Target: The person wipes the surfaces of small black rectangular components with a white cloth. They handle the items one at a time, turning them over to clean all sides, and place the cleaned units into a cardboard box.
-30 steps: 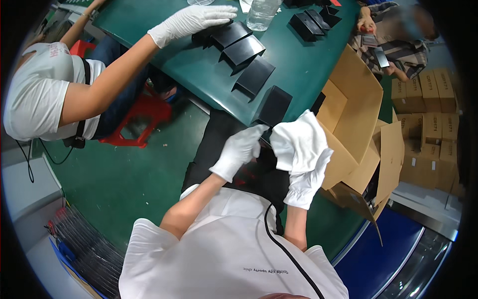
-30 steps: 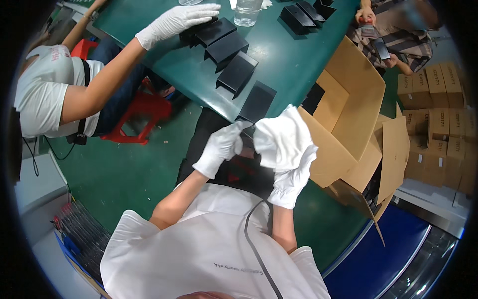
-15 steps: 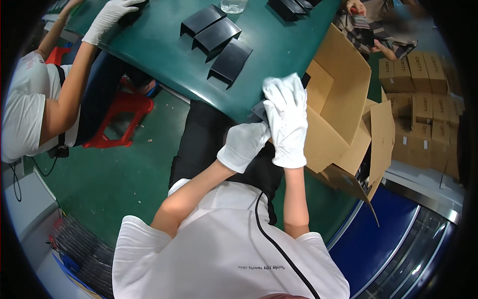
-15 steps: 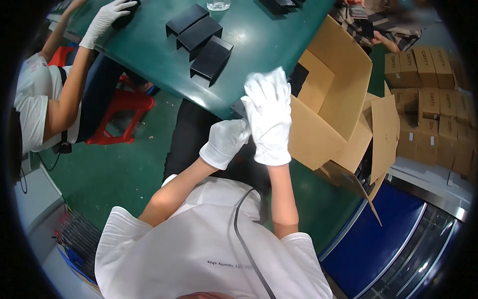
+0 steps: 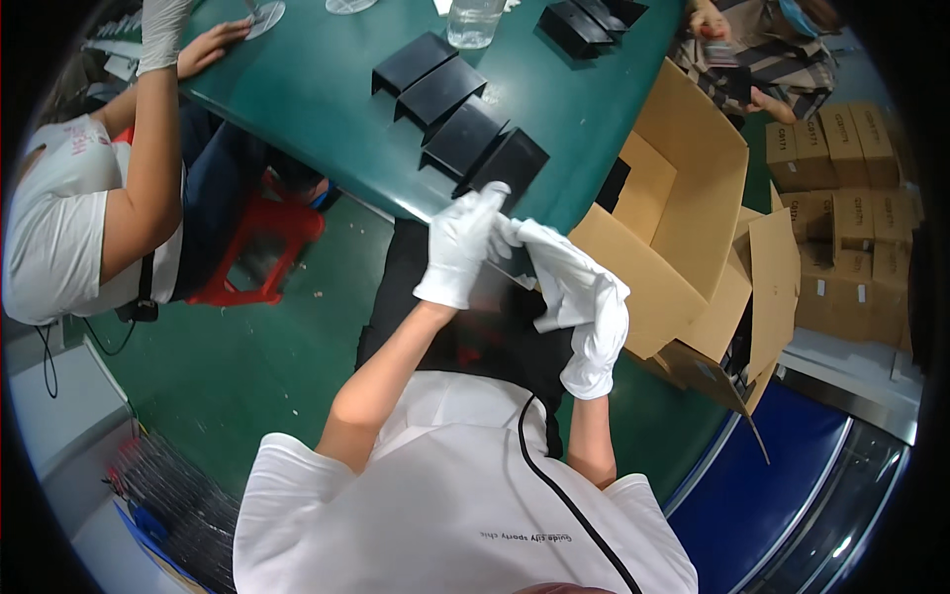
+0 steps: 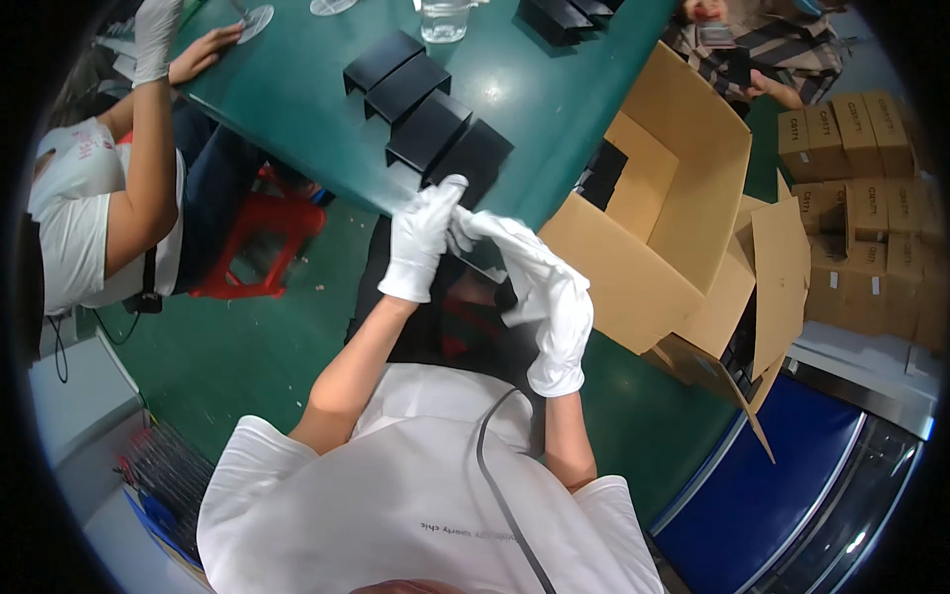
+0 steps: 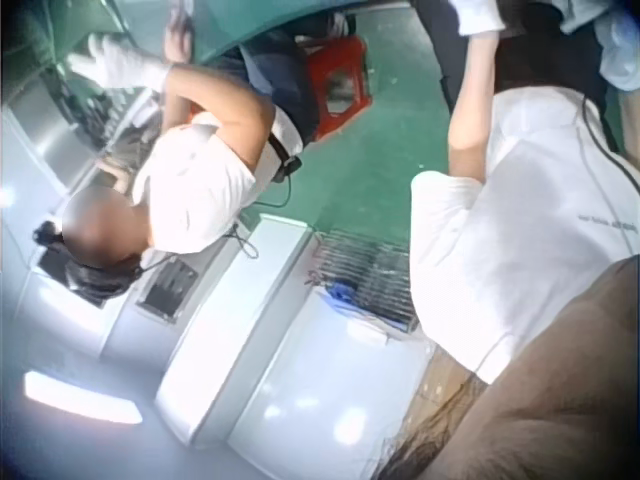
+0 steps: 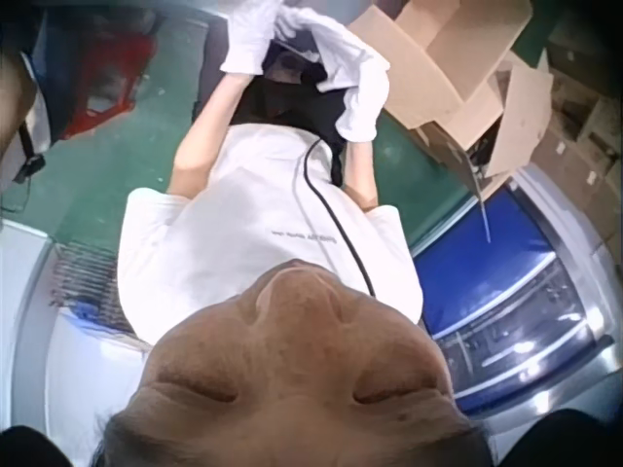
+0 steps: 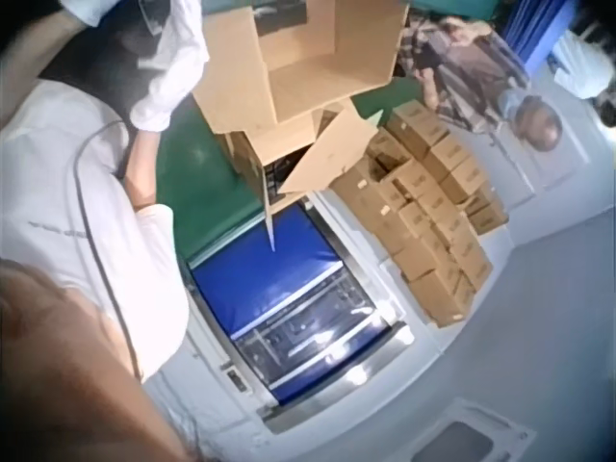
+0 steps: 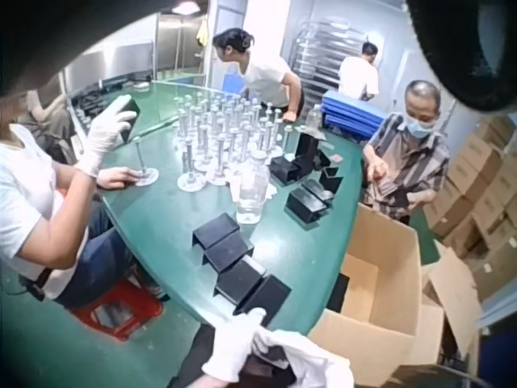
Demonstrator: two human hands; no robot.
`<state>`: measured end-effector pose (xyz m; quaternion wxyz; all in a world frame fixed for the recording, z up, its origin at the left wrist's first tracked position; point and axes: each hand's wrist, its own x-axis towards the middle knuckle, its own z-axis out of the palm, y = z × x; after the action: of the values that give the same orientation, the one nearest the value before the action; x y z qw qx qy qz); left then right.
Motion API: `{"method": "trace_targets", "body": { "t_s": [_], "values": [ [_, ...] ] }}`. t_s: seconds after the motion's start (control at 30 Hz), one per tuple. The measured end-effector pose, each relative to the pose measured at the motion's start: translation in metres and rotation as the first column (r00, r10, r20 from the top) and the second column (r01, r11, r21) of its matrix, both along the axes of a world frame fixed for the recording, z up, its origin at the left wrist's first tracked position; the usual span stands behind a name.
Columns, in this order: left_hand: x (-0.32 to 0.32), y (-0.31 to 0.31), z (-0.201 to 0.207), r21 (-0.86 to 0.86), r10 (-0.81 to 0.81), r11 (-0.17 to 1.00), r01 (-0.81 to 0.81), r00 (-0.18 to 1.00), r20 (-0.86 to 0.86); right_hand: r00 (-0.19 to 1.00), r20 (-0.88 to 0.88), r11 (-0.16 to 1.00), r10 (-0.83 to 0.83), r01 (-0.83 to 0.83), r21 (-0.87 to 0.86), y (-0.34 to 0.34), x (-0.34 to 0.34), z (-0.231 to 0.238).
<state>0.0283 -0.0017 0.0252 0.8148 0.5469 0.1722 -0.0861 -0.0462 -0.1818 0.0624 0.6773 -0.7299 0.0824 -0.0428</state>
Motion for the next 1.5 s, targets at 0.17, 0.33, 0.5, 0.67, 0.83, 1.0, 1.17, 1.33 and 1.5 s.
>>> {"method": "trace_targets", "body": {
  "t_s": [0.17,0.33,0.5,0.67,0.83,1.0,1.17,1.33,1.5],
  "values": [
    [0.035,0.03,0.01,-0.034,0.189,0.981,-0.19,0.982,-0.015,0.995,-0.093,0.998,-0.02,0.025,0.055,-0.018,-0.009,-0.027],
    [0.076,0.079,-0.005,-0.16,0.267,0.956,-0.246,0.956,0.121,0.981,0.07,0.958,0.183,-0.162,-0.239,-0.015,-0.015,-0.037],
    [0.08,0.083,-0.026,0.004,0.297,0.953,-0.304,0.933,0.202,0.922,0.305,0.925,0.239,-0.12,-0.361,-0.016,-0.013,-0.049],
    [0.108,0.005,0.019,0.503,-0.016,0.844,-0.186,0.929,0.37,0.97,0.129,0.913,0.205,-0.142,-0.383,-0.02,-0.01,-0.067],
    [0.185,-0.061,0.045,0.855,-0.445,0.517,-0.04,0.841,0.308,0.944,0.29,0.866,0.156,0.011,-0.5,-0.024,-0.006,-0.052],
    [0.243,-0.111,0.037,0.923,-0.562,0.083,-0.375,0.747,0.354,0.998,-0.029,0.977,0.056,-0.061,-0.202,-0.032,-0.016,-0.038],
    [0.292,-0.099,0.027,0.926,-0.49,-0.078,-0.369,0.823,0.287,0.986,0.15,0.974,0.078,-0.043,-0.224,-0.055,-0.023,-0.087],
    [0.319,-0.053,0.022,0.817,-0.466,-0.222,-0.532,0.794,0.39,0.982,-0.054,0.938,0.182,-0.19,-0.291,-0.078,-0.023,-0.095],
    [0.32,-0.071,0.046,0.771,-0.459,0.02,-0.636,0.68,0.572,0.978,0.179,0.889,0.107,-0.013,-0.457,-0.077,-0.017,-0.099]
  ]
}}
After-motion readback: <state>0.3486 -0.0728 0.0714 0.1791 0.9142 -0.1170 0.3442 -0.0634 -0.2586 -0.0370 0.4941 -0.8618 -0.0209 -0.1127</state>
